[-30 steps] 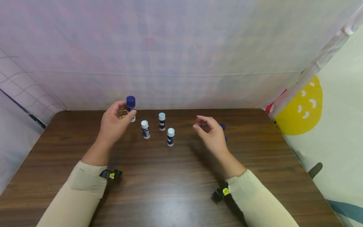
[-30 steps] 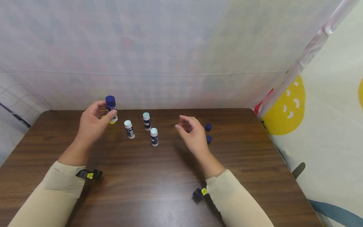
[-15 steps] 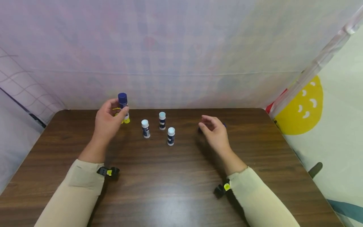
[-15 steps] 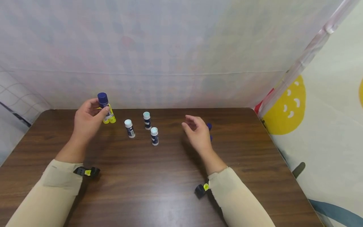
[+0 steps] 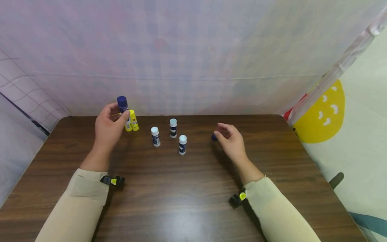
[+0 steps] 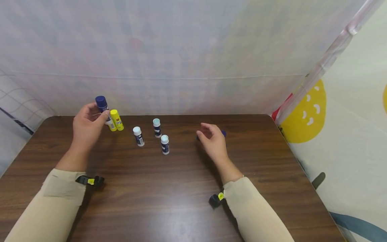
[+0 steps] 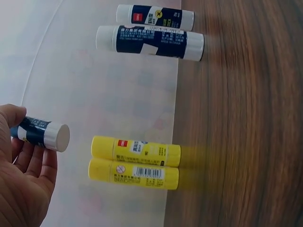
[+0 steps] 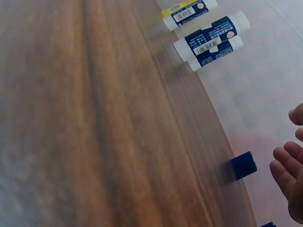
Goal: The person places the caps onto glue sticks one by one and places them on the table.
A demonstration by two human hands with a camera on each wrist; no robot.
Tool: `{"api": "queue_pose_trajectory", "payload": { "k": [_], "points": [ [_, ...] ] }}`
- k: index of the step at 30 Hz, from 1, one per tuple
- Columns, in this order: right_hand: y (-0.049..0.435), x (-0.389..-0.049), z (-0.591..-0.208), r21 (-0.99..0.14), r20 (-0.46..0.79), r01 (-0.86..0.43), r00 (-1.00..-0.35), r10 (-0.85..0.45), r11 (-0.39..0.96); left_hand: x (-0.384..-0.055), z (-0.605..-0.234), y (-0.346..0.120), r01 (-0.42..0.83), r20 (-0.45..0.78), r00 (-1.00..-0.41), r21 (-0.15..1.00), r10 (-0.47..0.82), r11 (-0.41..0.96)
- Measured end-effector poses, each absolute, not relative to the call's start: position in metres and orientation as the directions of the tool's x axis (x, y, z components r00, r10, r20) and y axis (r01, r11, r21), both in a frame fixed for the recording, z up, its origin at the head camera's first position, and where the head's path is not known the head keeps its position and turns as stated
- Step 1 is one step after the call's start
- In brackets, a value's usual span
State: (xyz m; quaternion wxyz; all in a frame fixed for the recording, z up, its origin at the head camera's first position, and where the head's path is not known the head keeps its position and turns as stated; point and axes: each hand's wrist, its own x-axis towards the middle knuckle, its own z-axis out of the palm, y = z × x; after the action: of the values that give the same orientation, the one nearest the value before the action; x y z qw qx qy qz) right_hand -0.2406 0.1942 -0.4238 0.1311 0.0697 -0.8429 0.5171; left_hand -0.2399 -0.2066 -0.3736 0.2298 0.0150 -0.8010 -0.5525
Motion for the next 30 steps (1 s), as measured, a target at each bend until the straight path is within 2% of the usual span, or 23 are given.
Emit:
{"api": "queue_pose_trajectory", "payload": {
  "k": [9,20,26,30],
  "points": [
    [0.197,-0.243,-0.426,-0.865,0.283,-0.25,-0.959,0.011,0.436,-0.246,-0.378,-0.218,0.219,0.359,-0.854,0.905,-0.377,0.365],
    [0.201,-0.237,-0.419,-0.878,0.245,-0.205,-0.969,0.038,0.433,-0.25,-0.387,-0.229,0.06,0.223,-0.846,0.942,-0.483,0.33],
    [0.198,-0.22,-0.395,-0.876,0.241,-0.196,-0.969,0.049,0.44,-0.254,-0.394,-0.235,-0.004,0.158,-0.849,0.952,-0.504,0.305],
    [0.207,-0.22,-0.4,-0.871,0.246,-0.193,-0.968,0.059,0.452,-0.257,-0.397,-0.238,-0.043,0.129,-0.851,0.948,-0.508,0.314]
  ]
}}
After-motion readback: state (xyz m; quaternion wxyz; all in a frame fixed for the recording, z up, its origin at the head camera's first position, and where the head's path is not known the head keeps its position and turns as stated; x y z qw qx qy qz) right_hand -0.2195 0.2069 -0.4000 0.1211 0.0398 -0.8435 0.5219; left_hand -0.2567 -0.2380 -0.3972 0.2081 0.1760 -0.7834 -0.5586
